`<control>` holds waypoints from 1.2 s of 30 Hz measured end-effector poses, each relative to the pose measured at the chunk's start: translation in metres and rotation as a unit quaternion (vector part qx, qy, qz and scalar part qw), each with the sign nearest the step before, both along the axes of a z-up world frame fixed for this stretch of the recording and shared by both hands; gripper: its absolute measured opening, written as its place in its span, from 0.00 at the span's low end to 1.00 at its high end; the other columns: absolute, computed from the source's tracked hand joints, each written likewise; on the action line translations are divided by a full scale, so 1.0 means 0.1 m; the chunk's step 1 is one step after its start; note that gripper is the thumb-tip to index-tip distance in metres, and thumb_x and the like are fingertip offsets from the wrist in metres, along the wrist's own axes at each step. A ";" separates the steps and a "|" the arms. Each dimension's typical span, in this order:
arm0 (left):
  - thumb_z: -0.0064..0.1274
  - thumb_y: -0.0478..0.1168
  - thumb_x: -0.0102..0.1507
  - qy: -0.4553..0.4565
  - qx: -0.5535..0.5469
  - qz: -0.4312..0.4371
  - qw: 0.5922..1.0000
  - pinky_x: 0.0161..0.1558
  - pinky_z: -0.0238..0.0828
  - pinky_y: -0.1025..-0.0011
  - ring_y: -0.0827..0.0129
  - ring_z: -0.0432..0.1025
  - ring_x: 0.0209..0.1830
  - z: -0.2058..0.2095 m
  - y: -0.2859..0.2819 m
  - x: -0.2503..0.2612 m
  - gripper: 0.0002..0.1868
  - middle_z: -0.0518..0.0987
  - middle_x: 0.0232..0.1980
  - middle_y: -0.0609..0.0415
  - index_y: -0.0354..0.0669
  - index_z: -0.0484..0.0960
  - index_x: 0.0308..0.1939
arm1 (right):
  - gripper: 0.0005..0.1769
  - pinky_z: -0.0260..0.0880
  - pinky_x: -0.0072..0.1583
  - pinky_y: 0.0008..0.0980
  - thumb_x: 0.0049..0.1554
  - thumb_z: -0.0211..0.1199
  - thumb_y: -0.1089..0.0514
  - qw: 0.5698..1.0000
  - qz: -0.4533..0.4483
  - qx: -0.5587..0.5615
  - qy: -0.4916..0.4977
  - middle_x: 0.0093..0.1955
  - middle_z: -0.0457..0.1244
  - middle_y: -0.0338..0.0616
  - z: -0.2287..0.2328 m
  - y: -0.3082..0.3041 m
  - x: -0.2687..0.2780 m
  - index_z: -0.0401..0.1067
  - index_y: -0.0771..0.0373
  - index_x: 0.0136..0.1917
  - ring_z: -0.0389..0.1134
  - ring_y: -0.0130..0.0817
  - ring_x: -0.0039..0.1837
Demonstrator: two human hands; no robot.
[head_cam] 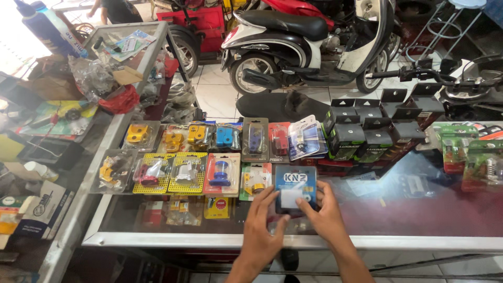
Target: The person organizes various packaged motorcycle parts on a glass display counter, including picking them up from a wire wall rack, carrying them to the counter, and placing them among other similar items.
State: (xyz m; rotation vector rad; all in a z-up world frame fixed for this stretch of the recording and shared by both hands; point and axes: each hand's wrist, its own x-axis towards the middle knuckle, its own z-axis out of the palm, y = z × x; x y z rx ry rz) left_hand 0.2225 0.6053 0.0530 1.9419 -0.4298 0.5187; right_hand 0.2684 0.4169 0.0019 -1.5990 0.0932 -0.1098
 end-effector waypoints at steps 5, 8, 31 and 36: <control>0.58 0.29 0.58 -0.086 0.102 0.024 0.991 0.67 0.65 0.55 0.47 0.68 0.70 -0.03 0.23 0.17 0.21 0.76 0.64 0.43 0.35 0.79 0.56 | 0.37 0.73 0.55 0.36 0.51 0.71 0.52 0.985 -0.048 -0.165 0.022 0.53 0.71 0.49 0.18 0.06 0.07 0.62 0.66 0.69 0.74 0.35 0.54; 0.57 0.29 0.59 -0.137 0.171 0.022 0.976 0.69 0.63 0.52 0.45 0.66 0.71 -0.05 0.28 0.22 0.19 0.75 0.65 0.43 0.35 0.79 0.55 | 0.39 0.73 0.54 0.40 0.50 0.70 0.44 0.957 -0.065 -0.274 0.074 0.50 0.72 0.48 0.32 0.08 0.07 0.65 0.61 0.70 0.75 0.41 0.50; 0.51 0.32 0.62 -0.127 0.279 0.046 0.951 0.74 0.54 0.50 0.46 0.60 0.76 -0.26 0.29 0.33 0.25 0.69 0.72 0.38 0.31 0.74 0.64 | 0.57 0.68 0.61 0.49 0.40 0.77 0.49 0.879 0.117 -0.462 -0.007 0.77 0.49 0.47 0.78 -0.08 0.05 0.53 0.46 0.78 0.65 0.55 0.65; 0.50 0.32 0.61 -0.127 0.306 0.050 0.942 0.75 0.51 0.51 0.47 0.59 0.76 -0.24 0.28 0.33 0.28 0.69 0.73 0.37 0.29 0.72 0.66 | 0.46 0.67 0.62 0.47 0.44 0.75 0.54 0.879 0.152 -0.451 -0.016 0.73 0.55 0.36 0.80 -0.03 0.07 0.61 0.49 0.74 0.65 0.51 0.66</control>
